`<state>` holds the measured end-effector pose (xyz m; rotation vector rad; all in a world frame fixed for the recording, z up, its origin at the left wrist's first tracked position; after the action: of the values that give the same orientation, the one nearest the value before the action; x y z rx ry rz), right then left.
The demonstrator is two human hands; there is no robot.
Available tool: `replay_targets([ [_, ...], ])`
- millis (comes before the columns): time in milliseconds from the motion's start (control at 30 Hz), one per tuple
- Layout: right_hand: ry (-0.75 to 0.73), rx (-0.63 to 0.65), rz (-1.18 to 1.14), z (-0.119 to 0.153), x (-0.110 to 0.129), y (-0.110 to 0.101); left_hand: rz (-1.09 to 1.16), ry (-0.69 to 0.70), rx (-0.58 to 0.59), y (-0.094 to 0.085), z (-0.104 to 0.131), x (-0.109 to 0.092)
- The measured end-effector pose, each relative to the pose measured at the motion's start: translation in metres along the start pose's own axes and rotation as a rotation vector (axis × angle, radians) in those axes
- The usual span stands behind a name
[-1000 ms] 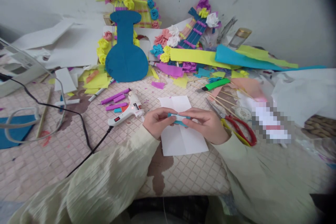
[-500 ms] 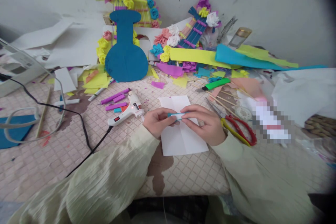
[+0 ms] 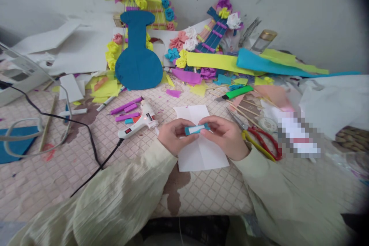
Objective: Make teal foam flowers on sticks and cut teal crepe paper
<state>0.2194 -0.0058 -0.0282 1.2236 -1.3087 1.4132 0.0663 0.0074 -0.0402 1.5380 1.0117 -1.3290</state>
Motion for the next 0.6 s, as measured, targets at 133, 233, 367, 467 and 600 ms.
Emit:
replay_targets([
  [133, -0.087, 0.019, 0.031, 0.0000, 0.0041, -0.0004, -0.010, 0.050, -0.004, 0.0007, 0.0003, -0.0008],
  [233, -0.114, 0.020, 0.046, 0.0004, 0.0054, -0.0002, 0.006, 0.091, 0.000, 0.0011, 0.0007, -0.0025],
  [367, -0.064, 0.022, 0.003, 0.0014, 0.0048, 0.0010, -0.034, 0.127, -0.018, 0.0000, 0.0003, -0.0047],
  [467, -0.049, 0.033, 0.014, 0.0020, 0.0048, 0.0015, -0.052, 0.129, -0.020, -0.0012, -0.0003, -0.0047],
  [600, -0.162, 0.038, 0.093, 0.0024, 0.0073, 0.0008, -0.076, 0.131, -0.040, -0.0019, 0.0003, -0.0044],
])
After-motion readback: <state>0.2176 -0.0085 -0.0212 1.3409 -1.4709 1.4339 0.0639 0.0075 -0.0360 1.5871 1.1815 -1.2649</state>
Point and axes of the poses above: each hand's wrist, its own z-axis away from the middle knuckle, its own y-axis out of the palm, x = y × z, the point moved 2 cm from there along -z, towards the middle knuckle, and after that the axes turned 7 degrees about y, right-handed, at the moved point
